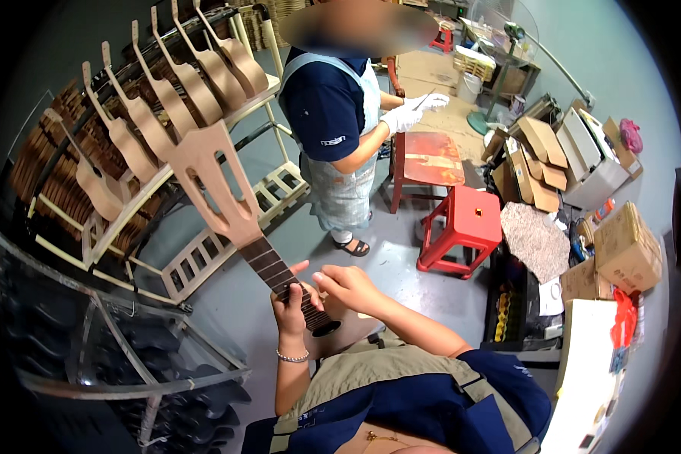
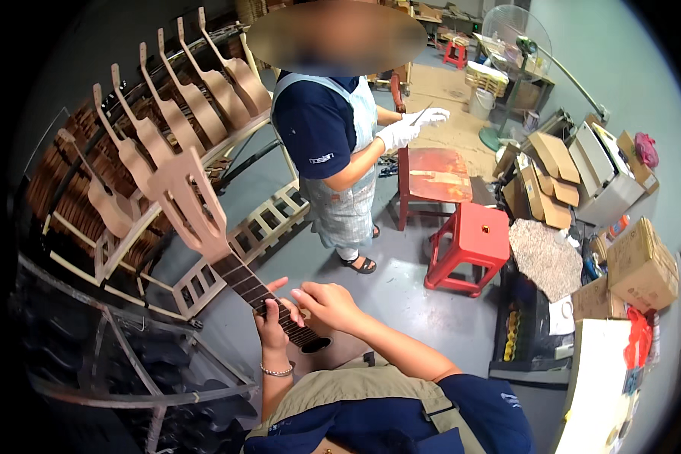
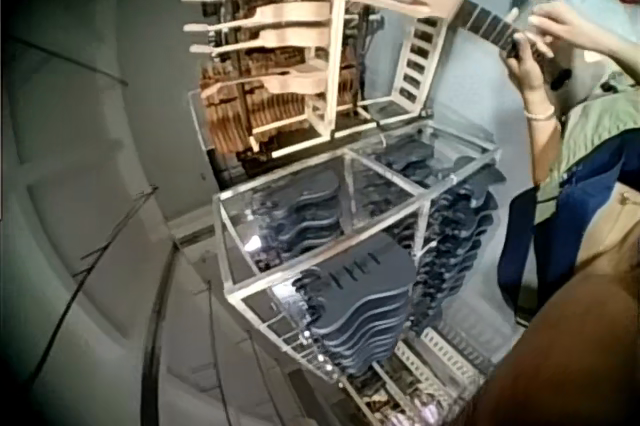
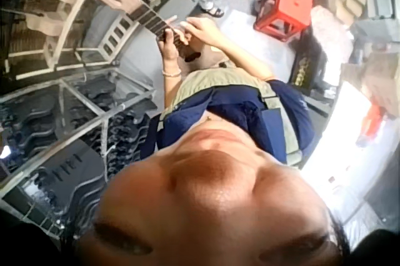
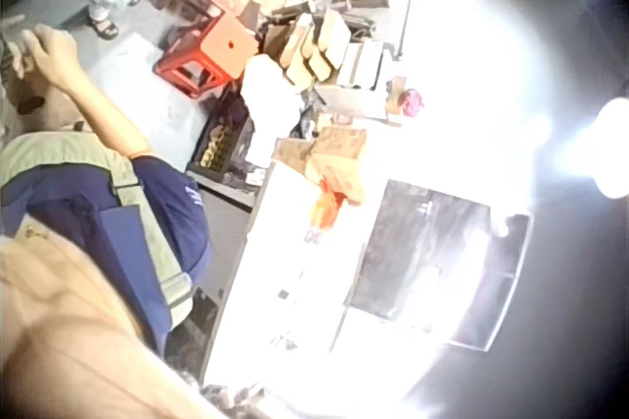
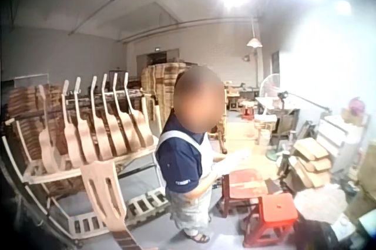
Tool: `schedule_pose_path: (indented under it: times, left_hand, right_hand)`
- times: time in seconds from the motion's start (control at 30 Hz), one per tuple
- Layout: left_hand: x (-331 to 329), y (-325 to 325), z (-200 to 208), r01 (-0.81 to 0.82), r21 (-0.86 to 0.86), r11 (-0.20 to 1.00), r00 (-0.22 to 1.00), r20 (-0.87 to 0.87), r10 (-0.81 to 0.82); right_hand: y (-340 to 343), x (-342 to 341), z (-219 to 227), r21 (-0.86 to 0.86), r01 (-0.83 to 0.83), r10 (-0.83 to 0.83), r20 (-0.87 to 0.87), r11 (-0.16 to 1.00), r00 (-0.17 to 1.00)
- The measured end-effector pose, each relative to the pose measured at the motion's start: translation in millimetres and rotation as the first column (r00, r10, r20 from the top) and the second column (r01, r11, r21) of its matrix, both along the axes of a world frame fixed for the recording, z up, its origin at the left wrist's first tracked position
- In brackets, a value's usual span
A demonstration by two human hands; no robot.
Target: The person sands the body and neck of a wooden guitar using sandpaper and a sanding block. They flip the guitar to sand different sides and edges, then place it on a rack with other guitars. The person repeats this process with another guitar.
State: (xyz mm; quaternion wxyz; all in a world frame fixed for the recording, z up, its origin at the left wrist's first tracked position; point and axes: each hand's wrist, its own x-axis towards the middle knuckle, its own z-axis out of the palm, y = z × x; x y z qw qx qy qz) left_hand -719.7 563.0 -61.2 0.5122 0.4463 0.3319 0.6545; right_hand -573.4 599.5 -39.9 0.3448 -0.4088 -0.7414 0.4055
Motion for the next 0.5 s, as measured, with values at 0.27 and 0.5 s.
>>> schedule_pose_path:
  times: [0.27,0.5]
  left_hand:
    - [-49,21,-36,-0.156,-0.152,0.976,0.988,-0.045,0.151]
    - [-68,57,-29,-0.108,-0.091,0.99,0.994,-0.022,0.107]
  right_hand:
    - [14,-33,-40,-0.312,-0.06,0.0,-0.187,0.948,0.982]
    - [83,-93,-38,-0.296,-0.02,-0.01,-0.1,0.955,0.995]
